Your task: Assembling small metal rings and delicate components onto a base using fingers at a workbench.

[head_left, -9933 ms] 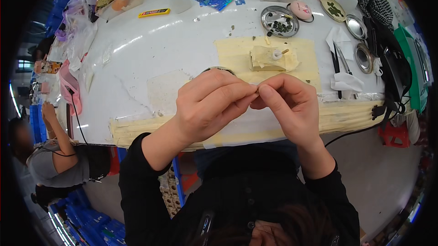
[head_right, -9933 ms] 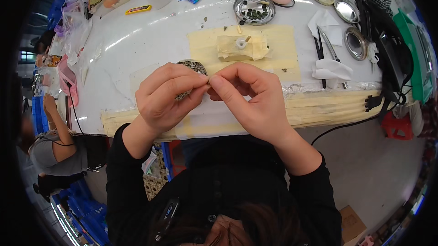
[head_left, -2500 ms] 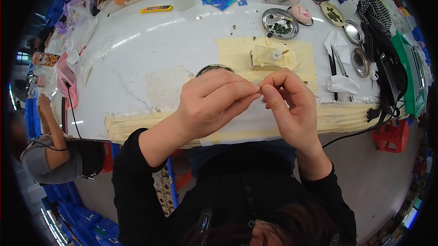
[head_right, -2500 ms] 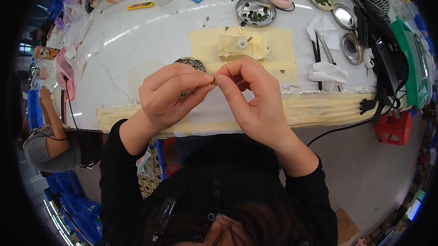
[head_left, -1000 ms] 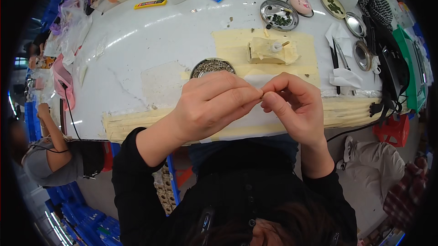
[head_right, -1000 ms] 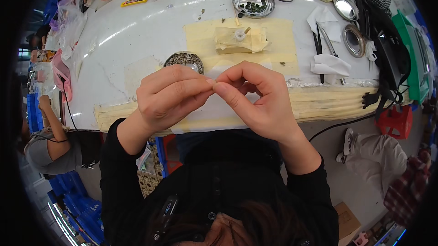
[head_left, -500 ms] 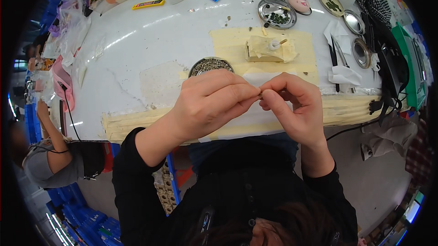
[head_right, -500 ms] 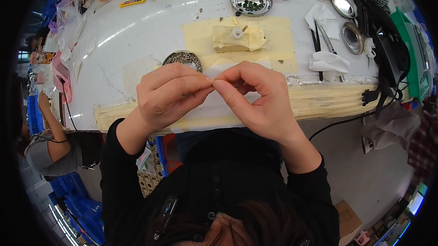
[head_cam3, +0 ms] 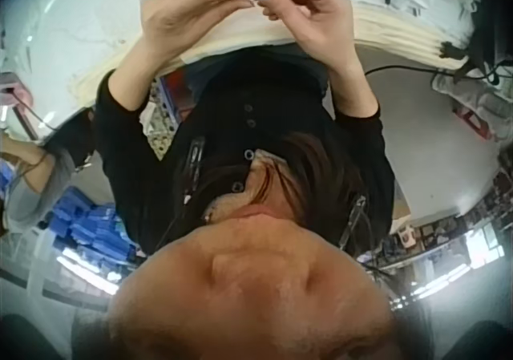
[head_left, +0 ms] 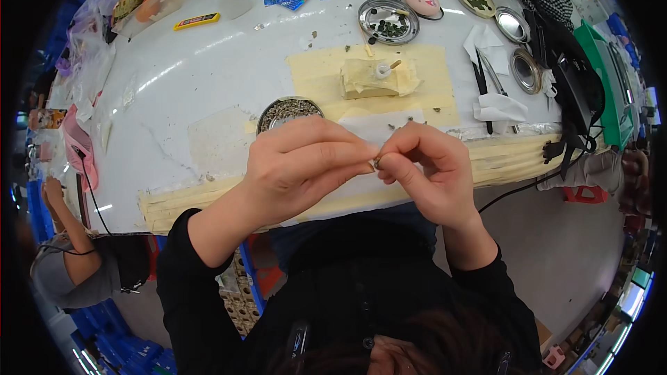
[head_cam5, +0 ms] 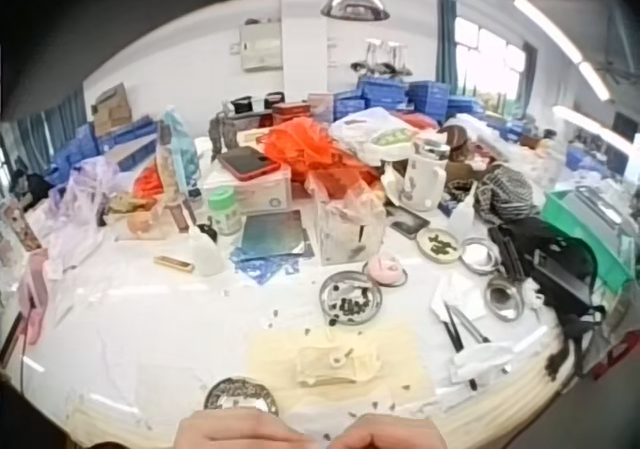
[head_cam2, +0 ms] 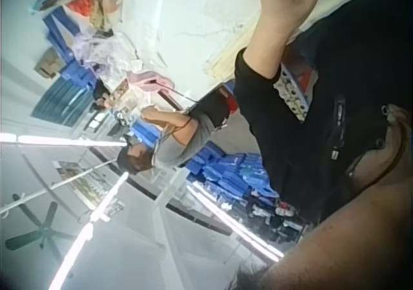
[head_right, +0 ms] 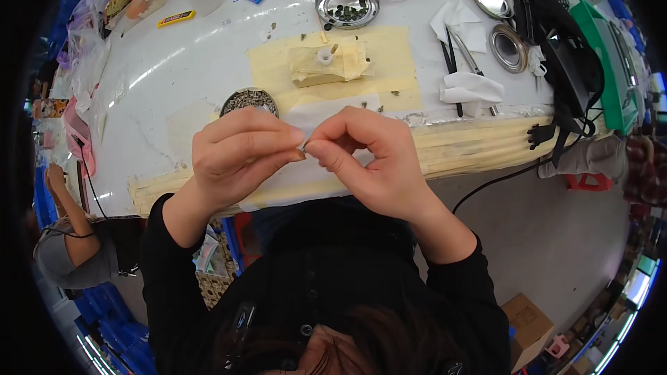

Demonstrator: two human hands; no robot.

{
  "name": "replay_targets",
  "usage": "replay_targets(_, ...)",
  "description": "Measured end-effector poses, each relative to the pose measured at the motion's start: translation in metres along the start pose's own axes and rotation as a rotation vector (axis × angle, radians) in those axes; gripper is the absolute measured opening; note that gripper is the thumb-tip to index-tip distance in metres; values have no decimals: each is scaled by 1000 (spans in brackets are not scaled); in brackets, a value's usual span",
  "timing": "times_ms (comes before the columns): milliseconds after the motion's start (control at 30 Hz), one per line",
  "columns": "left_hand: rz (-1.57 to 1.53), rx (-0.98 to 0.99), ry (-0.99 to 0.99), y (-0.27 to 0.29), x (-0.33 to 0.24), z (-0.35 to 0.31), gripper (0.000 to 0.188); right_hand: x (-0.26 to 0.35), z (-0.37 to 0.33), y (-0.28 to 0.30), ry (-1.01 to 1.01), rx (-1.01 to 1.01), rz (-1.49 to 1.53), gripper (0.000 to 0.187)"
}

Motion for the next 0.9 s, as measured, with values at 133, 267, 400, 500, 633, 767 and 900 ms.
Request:
replay_targets(133, 20, -50, 240, 6, 23, -9, 22, 22, -1, 50, 172, -364, -542, 5)
replay_targets(267, 47, -144, 265, 12, 31, -14, 16, 25, -6, 67, 171, -476, -797, 7)
replay_targets(400, 27, -101, 338, 9, 37, -17, 15, 33, -12, 49, 365, -487, -846, 10)
replay_targets(500, 16, -100, 383, 8, 41, -20, 15, 33, -11, 11, 420, -311, -852, 12)
replay_targets(633, 3, -109, 393, 9, 43, -21, 15, 25, -7, -21, 429, -203, -927, 14)
replay_targets(767, -17, -47, 378, 3, 41, -20, 17, 22, -5, -29, 441, -199, -984, 14)
replay_targets(900, -60, 9, 342, -5, 36, -18, 20, 22, -2, -24, 407, -218, -870, 13)
Point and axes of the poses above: each hand's wrist, its own z-axis towards the middle knuckle, its own y-axis out of the back of the hand, x = y × z, the point moved 10 cm from there along z, towards the middle knuckle, and after that the axes turned 11 degrees about -y, right-handed, at the moved point
